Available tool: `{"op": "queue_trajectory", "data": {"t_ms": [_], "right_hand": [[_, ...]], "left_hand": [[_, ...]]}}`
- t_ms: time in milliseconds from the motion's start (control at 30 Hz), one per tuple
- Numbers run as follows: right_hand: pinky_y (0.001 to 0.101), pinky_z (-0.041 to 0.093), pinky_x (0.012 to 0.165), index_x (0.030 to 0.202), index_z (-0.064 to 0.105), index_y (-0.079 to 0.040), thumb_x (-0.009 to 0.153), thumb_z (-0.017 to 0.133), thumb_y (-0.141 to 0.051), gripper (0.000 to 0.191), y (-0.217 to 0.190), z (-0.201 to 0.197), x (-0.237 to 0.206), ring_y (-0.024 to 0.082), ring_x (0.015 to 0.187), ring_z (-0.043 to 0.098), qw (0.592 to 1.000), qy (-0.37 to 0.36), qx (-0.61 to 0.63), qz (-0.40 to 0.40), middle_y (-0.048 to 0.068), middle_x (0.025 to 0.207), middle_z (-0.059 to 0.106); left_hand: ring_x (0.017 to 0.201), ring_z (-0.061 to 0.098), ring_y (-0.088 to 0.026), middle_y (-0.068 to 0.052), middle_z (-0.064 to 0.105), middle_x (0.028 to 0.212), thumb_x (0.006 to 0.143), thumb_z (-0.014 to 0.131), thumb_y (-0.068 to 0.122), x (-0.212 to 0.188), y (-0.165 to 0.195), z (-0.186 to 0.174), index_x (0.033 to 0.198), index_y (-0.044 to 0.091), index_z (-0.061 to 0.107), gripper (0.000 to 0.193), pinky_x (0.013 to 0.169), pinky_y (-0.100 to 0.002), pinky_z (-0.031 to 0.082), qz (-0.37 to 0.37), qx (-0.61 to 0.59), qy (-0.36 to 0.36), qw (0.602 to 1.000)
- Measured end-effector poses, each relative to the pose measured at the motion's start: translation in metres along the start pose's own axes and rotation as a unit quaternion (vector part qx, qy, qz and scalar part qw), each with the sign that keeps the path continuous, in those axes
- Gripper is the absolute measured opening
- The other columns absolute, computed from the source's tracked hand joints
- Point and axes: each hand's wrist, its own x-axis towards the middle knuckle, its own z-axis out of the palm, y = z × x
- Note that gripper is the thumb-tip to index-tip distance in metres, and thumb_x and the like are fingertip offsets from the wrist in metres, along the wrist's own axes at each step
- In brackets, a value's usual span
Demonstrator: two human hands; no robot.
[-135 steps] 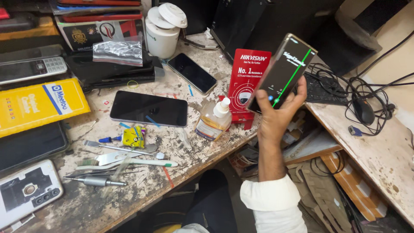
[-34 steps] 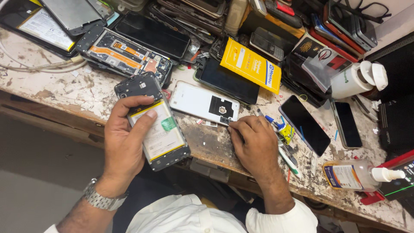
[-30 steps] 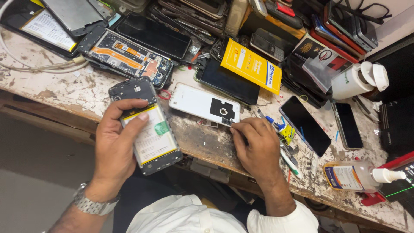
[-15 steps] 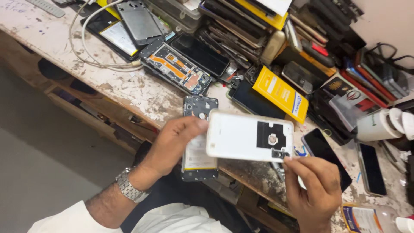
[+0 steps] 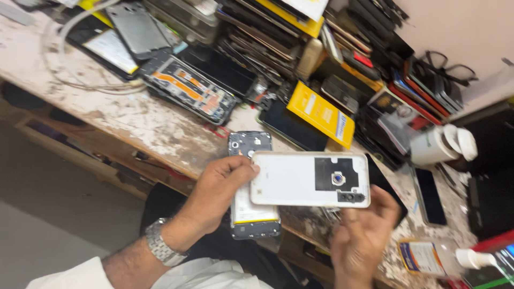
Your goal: The person assembles a smartphone by placing the back cover onto the chassis and securing it with a screwdriver. They then attach a screen protector to the front display.
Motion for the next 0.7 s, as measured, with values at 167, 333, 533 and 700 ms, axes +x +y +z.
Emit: {"op": "queue_trajectory", "data": {"t_ms": [167, 333, 533, 700], "right_hand": [[0.0499, 0.037, 0.127, 0.157, 0.035, -0.001, 0.084, 0.084, -0.001, 0.088, 0.005, 0.001, -0.004, 0.032, 0.146, 0.048, 0.986, -0.111, 0.034, 0.122, 0.017, 0.153, 0.049], [0.053, 0.033, 0.124, 0.166, 0.018, -0.011, 0.077, 0.09, -0.015, 0.114, 0.002, 0.02, 0.0, 0.035, 0.148, 0.042, 0.975, -0.172, 0.029, 0.137, 0.02, 0.163, 0.039], [0.0604, 0.035, 0.126, 0.166, 0.012, -0.009, 0.077, 0.093, -0.025, 0.121, 0.002, 0.036, 0.003, 0.041, 0.152, 0.039, 0.977, -0.177, 0.001, 0.121, 0.023, 0.164, 0.036], [0.0622, 0.038, 0.124, 0.166, 0.006, -0.013, 0.08, 0.094, -0.038, 0.126, 0.006, 0.04, 0.008, 0.043, 0.151, 0.042, 0.976, -0.201, -0.014, 0.078, 0.019, 0.162, 0.039]], "left_hand": [[0.071, 0.063, -0.007, -0.002, 0.07, 0.08, 0.095, 0.066, 0.015, 0.001, -0.005, 0.011, 0.088, 0.0, 0.071, 0.017, 0.066, -0.024, 0.052, -0.033, -0.04, -0.019, 0.998], [0.069, 0.062, -0.006, -0.001, 0.069, 0.078, 0.095, 0.065, 0.016, -0.003, -0.013, 0.019, 0.086, 0.001, 0.07, 0.018, 0.063, -0.024, 0.05, -0.069, -0.037, -0.035, 0.996], [0.064, 0.059, -0.006, -0.001, 0.067, 0.075, 0.098, 0.065, 0.018, -0.005, -0.022, 0.017, 0.084, 0.002, 0.069, 0.022, 0.058, -0.024, 0.048, -0.095, -0.045, -0.054, 0.993], [0.064, 0.062, -0.006, -0.002, 0.07, 0.075, 0.096, 0.064, 0.019, -0.004, -0.022, 0.018, 0.085, 0.002, 0.071, 0.021, 0.058, -0.023, 0.05, -0.113, -0.037, -0.051, 0.992]]}}
